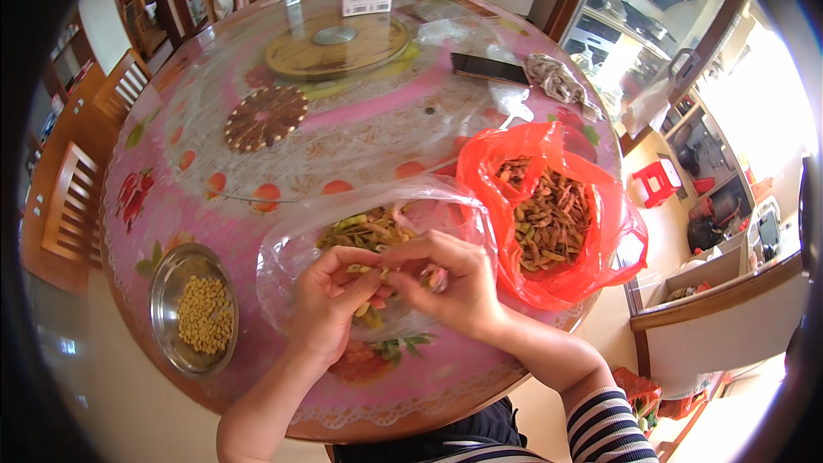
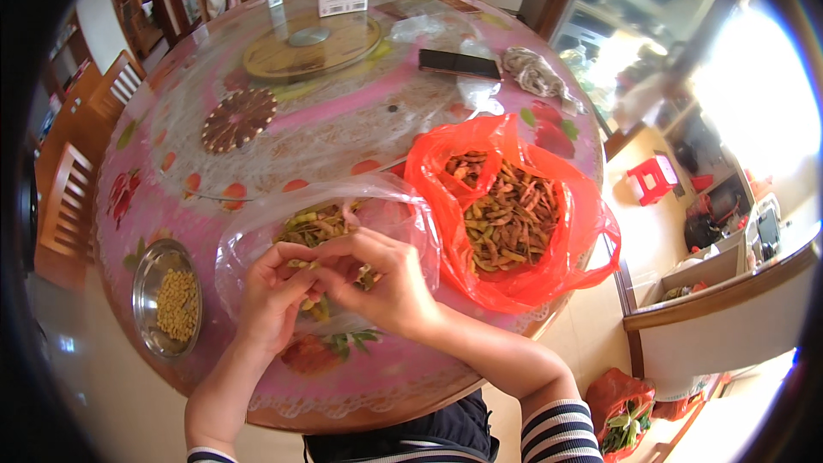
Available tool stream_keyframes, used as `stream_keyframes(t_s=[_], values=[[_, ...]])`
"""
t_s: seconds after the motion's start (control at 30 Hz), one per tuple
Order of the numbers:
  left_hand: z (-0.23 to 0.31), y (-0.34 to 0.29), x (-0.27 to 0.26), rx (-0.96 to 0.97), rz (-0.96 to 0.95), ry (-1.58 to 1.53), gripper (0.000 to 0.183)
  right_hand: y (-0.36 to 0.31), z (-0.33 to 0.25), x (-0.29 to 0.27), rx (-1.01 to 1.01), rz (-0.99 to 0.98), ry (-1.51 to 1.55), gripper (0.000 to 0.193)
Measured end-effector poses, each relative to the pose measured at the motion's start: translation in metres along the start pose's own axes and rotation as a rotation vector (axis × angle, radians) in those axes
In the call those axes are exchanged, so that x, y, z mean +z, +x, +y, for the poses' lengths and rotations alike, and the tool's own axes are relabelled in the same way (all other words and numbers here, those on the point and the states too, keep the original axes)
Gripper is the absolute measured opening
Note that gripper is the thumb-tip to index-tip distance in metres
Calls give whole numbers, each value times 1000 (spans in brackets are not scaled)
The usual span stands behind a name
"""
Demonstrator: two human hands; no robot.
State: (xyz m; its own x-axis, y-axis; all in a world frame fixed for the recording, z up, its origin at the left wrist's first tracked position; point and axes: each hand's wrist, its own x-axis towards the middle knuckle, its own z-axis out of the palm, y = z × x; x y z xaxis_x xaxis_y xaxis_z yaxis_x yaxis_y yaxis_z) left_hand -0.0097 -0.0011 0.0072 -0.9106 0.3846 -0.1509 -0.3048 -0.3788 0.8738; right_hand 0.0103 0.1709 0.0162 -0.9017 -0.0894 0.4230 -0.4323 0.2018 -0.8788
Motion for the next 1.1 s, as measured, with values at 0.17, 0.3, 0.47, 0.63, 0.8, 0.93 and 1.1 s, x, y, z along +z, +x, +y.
stream_keyframes(t_s=[0.17,0.3,0.47,0.63,0.8,0.93,1.1], values=[[-1,0,1,12,8,1,13,3,-1,2,-99,19,-64,22],[-3,1,-3,23,5,-25,13,1,1,0,1,39,-49,19],[-2,2,-7,-7,-68,-105,15,3,4,0,-43,89,-7,15],[1,1,-2,-56,-49,-87,17,1,1,0,5,110,-42,15],[0,1,1,-37,-66,-43,18,5,0,-5,-72,156,-92,16],[0,2,-1,23,2,-12,20,5,0,-7,-80,141,-115,16],[-1,3,-4,84,42,22,15,3,3,-3,1,42,-62,19]])
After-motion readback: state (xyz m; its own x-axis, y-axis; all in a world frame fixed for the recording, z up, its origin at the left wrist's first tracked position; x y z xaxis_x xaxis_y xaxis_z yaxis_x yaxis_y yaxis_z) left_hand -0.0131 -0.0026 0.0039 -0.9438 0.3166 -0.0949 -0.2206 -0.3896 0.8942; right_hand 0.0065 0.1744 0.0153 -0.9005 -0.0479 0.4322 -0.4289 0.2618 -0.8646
